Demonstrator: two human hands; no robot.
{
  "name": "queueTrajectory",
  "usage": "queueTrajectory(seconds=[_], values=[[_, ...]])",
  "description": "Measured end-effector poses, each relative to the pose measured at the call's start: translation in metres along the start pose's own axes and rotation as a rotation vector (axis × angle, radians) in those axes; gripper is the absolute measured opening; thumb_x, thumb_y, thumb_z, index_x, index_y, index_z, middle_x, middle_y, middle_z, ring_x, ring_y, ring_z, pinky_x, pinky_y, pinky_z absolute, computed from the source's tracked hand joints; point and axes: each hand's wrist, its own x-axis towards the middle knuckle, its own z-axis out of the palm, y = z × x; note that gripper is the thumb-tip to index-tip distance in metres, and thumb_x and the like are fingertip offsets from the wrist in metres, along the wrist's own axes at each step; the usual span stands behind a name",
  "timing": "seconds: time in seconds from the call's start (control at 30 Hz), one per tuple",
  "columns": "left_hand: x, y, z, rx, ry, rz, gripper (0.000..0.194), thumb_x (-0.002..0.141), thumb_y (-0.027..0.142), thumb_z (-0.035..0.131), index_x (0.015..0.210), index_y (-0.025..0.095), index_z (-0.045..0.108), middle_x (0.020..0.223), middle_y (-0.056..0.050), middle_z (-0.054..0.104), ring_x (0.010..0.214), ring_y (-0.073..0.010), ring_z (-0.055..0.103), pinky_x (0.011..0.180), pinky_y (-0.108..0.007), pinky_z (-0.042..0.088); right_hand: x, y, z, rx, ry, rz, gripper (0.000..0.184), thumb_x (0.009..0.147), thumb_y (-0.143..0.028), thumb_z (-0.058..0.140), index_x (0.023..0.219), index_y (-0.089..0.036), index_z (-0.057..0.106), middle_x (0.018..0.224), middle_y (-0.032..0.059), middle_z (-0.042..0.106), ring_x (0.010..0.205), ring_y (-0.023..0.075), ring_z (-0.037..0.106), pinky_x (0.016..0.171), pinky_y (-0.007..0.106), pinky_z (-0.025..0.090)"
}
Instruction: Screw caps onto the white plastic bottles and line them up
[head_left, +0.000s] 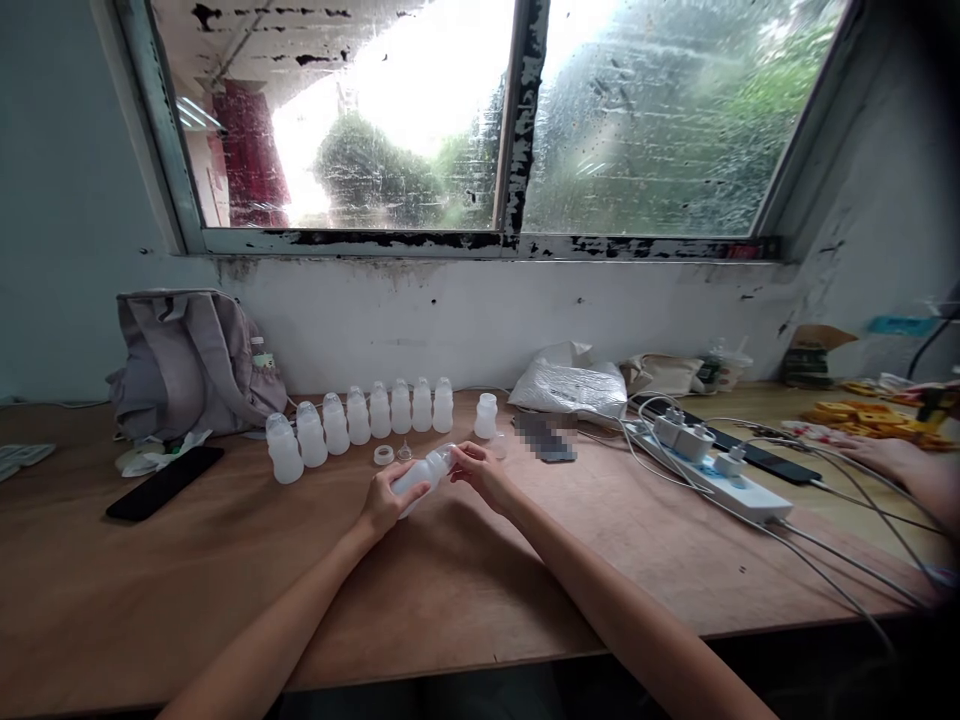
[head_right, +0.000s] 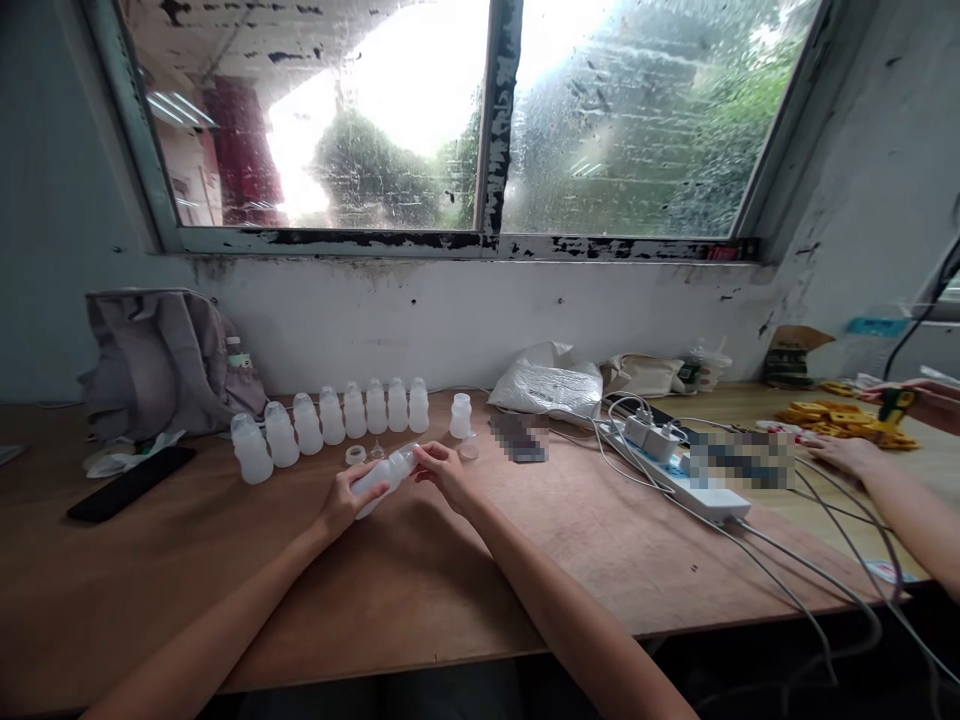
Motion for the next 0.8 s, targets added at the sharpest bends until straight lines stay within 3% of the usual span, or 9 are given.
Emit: queueTrajectory(seconds=[0.23,0.37,0.47,0.63,0.8], values=[[0.005,-0.004,0.000,0.131,0.019,0.086,0.048,0.072,0.042,0.054,0.114,0.018,0.049,0.106,-0.008,0.056,0.094,-0.0200,0.054,0.082,-0.031,0.044,0.007,-0.017,-0.008,-0.321,0.071,-0.157,0.029,0.072,-0.041,0.055,0.087,-0.017,0.060,0.081,0.0037,0.060,0.075,0.0138,0.053,0.061,0.024,0.040],[0.012,-0.024,-0.011,0.375,0.090,0.161,0.040,0.082,0.038,0.039,0.117,0.020,0.045,0.112,-0.008,0.049,0.102,-0.0204,0.047,0.090,-0.036,0.037,0.031,-0.044,-0.029,-0.635,0.248,-0.325,0.031,0.071,-0.044,0.054,0.084,-0.017,0.060,0.079,0.0040,0.061,0.072,0.0148,0.054,0.063,0.025,0.039],[0.017,-0.043,-0.021,0.567,0.084,0.165,0.035,0.081,0.036,0.040,0.112,0.021,0.049,0.111,-0.008,0.049,0.103,-0.0219,0.044,0.090,-0.038,0.035,0.059,-0.063,-0.045,-0.934,0.379,-0.399,0.028,0.072,-0.041,0.053,0.084,-0.017,0.061,0.082,0.0048,0.062,0.076,0.0160,0.054,0.068,0.027,0.039],[0.020,-0.066,-0.028,0.721,0.069,0.057,0.036,0.079,0.036,0.043,0.111,0.020,0.050,0.110,-0.009,0.048,0.101,-0.0223,0.043,0.088,-0.037,0.036,0.100,-0.065,-0.054,-1.311,0.522,-0.214,0.026,0.075,-0.036,0.049,0.089,-0.018,0.060,0.087,0.0072,0.063,0.088,0.0207,0.051,0.071,0.028,0.037],[0.022,-0.069,-0.034,0.785,0.015,0.047,0.039,0.080,0.039,0.040,0.116,0.025,0.046,0.117,-0.007,0.045,0.109,-0.0223,0.038,0.091,-0.037,0.033,0.123,-0.045,-0.058,-1.448,0.517,-0.063,0.029,0.078,-0.035,0.045,0.098,-0.018,0.056,0.092,0.0094,0.062,0.096,0.0238,0.048,0.074,0.031,0.034]])
